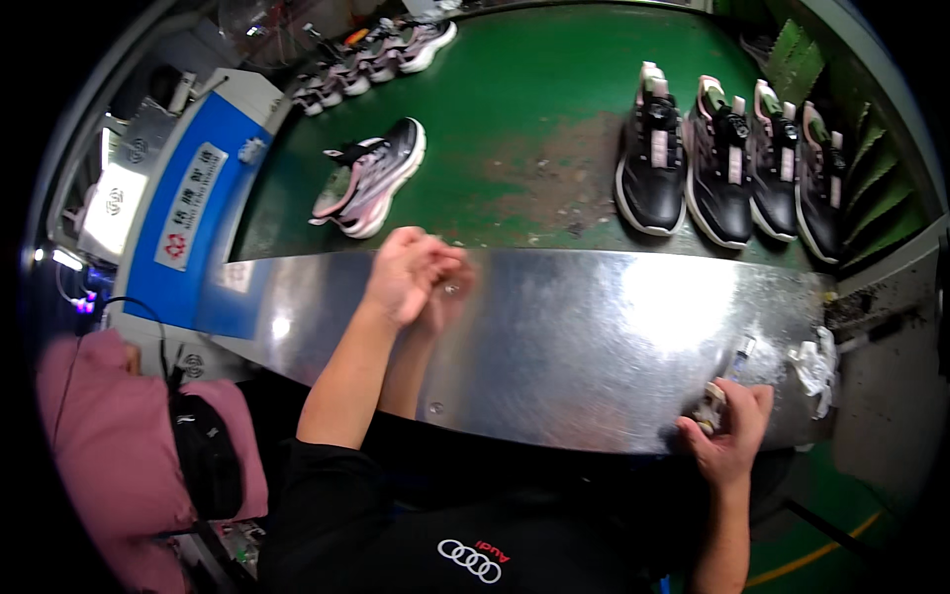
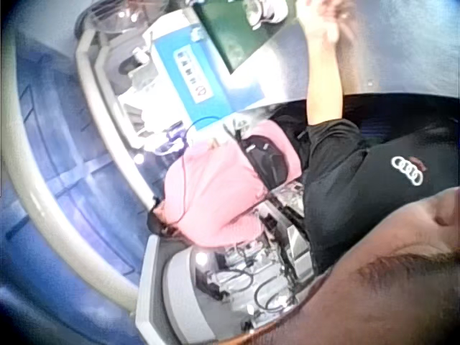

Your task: The person applies glue from a syringe to the edge of a shoe sole and then places the shoe on a conveyor belt.

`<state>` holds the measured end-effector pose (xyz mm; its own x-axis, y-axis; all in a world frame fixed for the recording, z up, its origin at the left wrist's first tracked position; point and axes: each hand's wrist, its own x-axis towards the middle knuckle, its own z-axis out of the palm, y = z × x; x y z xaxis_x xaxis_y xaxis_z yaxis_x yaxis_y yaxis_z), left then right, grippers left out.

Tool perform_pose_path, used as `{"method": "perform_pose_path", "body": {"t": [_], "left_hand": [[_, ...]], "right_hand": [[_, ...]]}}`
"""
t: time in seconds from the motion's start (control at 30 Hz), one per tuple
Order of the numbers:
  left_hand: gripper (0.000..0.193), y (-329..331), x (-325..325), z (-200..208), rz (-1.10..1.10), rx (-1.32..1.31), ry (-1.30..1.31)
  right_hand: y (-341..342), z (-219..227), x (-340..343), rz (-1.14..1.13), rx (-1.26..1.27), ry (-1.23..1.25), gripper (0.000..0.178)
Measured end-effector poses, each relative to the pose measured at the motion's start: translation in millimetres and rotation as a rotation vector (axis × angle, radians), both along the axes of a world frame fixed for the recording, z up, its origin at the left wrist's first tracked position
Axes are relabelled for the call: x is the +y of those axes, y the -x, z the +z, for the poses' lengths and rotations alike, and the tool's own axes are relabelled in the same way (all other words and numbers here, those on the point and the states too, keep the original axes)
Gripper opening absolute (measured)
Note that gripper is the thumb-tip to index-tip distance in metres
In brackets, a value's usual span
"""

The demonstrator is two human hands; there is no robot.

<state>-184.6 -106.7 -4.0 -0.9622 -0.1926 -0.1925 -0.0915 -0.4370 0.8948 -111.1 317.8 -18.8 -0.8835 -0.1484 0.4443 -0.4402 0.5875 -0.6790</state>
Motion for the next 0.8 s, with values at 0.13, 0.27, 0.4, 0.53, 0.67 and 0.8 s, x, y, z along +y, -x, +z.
{"method": "perform_pose_path", "body": {"t": [0.13, 0.27, 0.4, 0.53, 0.67, 0.8], "left_hand": [[0.045, -18.3, -148.8, -21.5, 0.627, 0.026, 0.265], [0.044, 9.5, -165.3, -25.4, 0.364, 0.075, 0.562], [0.062, 49.3, -106.6, -6.1, 0.336, 0.169, 0.639], [0.069, 59.6, -91.5, 5.2, 0.344, 0.107, 0.679], [0.071, 28.1, -82.0, 20.8, 0.216, 0.159, 0.616], [0.078, -34.8, -28.9, 33.0, 0.086, 0.18, 0.505]], "right_hand": [[1.5, -1.1, -5.8, 0.04, 0.042, -0.021, 0.055], [2.1, -0.5, -8.7, 0.036, 0.038, -0.004, 0.055], [4.0, -2.8, -2.1, 0.003, 0.1, -0.017, 0.052], [8.0, -1.1, -3.1, -0.017, 0.119, -0.075, 0.05], [11.2, 0.3, -1.1, 0.005, 0.134, -0.128, 0.05], [8.1, 1.0, 4.3, 0.0, 0.142, -0.143, 0.05]]}}
